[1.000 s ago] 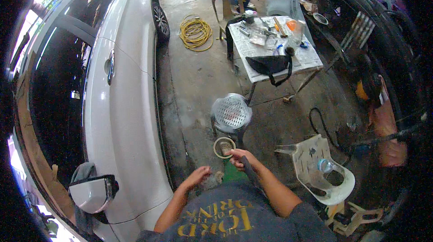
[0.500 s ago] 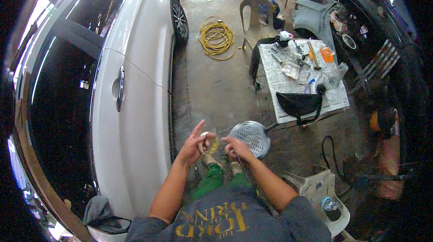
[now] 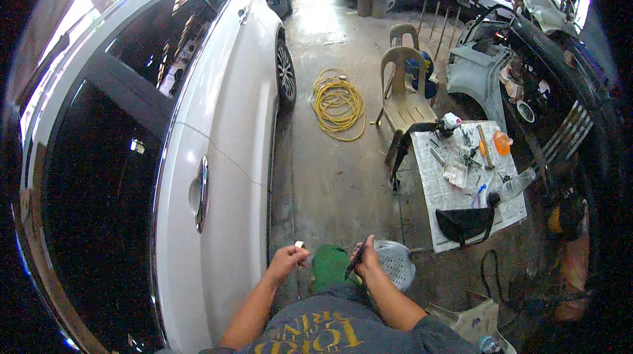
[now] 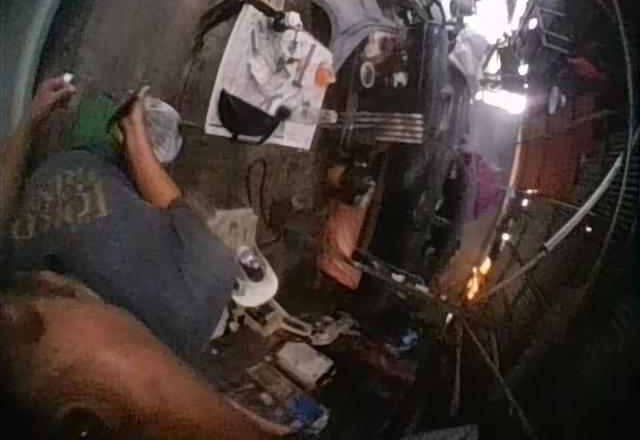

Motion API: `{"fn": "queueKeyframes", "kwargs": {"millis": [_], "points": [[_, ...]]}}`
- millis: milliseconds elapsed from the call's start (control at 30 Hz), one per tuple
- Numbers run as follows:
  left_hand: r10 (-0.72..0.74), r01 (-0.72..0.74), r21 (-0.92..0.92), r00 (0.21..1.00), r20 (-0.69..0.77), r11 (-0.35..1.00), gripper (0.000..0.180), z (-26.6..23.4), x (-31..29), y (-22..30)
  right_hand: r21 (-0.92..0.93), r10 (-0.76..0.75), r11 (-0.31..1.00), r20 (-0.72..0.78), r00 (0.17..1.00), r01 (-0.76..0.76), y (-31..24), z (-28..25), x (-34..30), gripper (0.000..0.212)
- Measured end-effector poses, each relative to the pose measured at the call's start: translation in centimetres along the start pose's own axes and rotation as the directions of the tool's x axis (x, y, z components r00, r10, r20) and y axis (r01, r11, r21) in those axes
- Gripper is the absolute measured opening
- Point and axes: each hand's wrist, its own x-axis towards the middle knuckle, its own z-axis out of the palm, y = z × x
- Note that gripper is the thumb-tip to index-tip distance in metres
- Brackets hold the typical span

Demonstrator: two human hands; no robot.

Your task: The person sands a damaged area on the front bumper of a dark gray SUV using sandpaper. They walk through the garage, retrieve sandpaper, and repeatedly rub the sanded area, occasionally dipping the sandpaper into a bucket of water.

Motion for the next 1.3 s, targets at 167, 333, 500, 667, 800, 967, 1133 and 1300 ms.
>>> {"fn": "queueKeyframes", "kwargs": {"millis": [167, 333, 500, 667, 800, 967, 1133, 1300], "points": [[-0.06, 0.056, 0.036, 0.991, 0.12, 0.998, 0.051, -2.7, 6.0, 4.5, 0.132, 0.063, 0.988, 0.128, 0.99, -0.08, -4.9, 8.2, 6.1, 0.059], [0.237, -0.366, 0.386, 0.909, 0.342, 0.847, 0.087, -2.3, 19.6, 15.5, 0.139, -0.14, 0.981, 0.051, 0.989, 0.132, -12.7, 21.4, 14.0, 0.058], [0.336, -0.44, 0.329, 0.883, 0.328, 0.836, 0.081, -0.1, 34.9, 24.9, 0.038, -0.204, 0.979, 0.087, 0.975, 0.201, -22.2, 33.0, 20.1, 0.055], [0.144, -0.14, -0.083, 0.989, 0.04, 0.987, 0.053, 0.4, 46.1, 35.8, -0.038, -0.201, 0.976, 0.211, 0.957, 0.213, -31.4, 42.9, 25.0, 0.049], [-0.006, -0.046, -0.358, 0.99, -0.141, 0.933, 0.042, -3.4, 56.8, 39.5, -0.195, -0.174, 0.954, 0.266, 0.948, 0.23, -37.6, 49.4, 30.3, 0.043], [0.107, 0.078, -0.871, 0.983, 0.148, 0.485, 0.042, -10.8, 70.0, 46.7, -0.634, -0.127, 0.72, 0.279, 0.952, 0.282, -45.9, 59.1, 39.2, 0.032], [0.157, 0.311, -0.83, 0.893, 0.422, 0.463, 0.043, -15.8, 83.8, 55.9, -0.603, 0.096, 0.75, 0.506, 0.857, 0.272, -54.4, 71.9, 47.5, 0.062], [0.063, 0.409, -0.558, 0.764, 0.642, 0.722, 0.043, -16.4, 97.9, 68.5, -0.545, -0.013, 0.772, 0.5, 0.866, 0.326, -63.9, 83.9, 51.7, 0.043]]}}
